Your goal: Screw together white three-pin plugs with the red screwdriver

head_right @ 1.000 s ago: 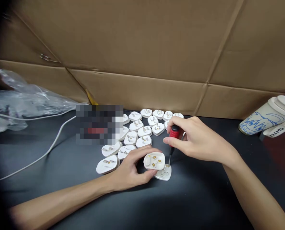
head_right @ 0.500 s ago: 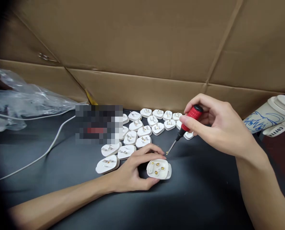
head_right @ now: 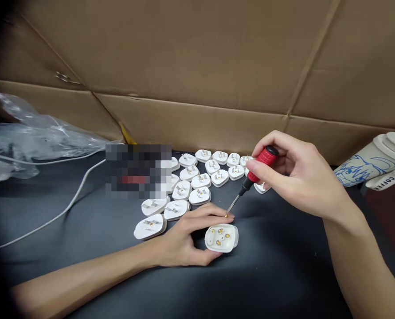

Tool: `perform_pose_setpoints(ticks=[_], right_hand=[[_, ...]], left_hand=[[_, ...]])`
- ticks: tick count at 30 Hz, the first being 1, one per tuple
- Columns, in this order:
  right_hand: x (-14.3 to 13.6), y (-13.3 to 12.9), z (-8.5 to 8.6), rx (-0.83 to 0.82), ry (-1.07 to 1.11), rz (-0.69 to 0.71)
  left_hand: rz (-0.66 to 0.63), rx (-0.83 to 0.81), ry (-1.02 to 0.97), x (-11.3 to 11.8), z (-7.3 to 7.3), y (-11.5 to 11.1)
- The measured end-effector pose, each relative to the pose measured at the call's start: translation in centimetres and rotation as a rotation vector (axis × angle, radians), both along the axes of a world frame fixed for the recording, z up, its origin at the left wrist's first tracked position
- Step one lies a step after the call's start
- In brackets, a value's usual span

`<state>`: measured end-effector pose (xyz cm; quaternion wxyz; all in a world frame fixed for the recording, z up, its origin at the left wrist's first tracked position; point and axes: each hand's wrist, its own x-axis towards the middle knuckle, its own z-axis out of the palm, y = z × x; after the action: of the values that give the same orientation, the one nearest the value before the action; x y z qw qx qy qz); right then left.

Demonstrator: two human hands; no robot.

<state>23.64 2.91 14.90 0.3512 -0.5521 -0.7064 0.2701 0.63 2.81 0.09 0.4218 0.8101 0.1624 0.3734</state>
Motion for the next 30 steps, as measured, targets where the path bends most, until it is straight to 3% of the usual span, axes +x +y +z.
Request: perform_pose_setpoints(ticks=[9, 17, 26, 30], right_hand=[[-0.1, 0.2, -0.1, -0.077, -0.008, 0.052], [0.8, -0.6, 0.6, -0.088, -0.165, 0.36], [1.1, -0.3, 0.2, -0.06, -0.157, 0.379], [1.1, -0.3, 0.2, -0.035, -0.169, 0.316]], left_hand=[[-0.001, -0.034, 0.025, 0.0, 0.2, 0.0], [0.011, -0.06, 0.031, 0.0, 0.3, 0.0], [-0.004, -0.061, 0.034, -0.1, 0.2, 0.0], [-0.03, -0.054, 0.036, -0.1, 0.0, 0.0]])
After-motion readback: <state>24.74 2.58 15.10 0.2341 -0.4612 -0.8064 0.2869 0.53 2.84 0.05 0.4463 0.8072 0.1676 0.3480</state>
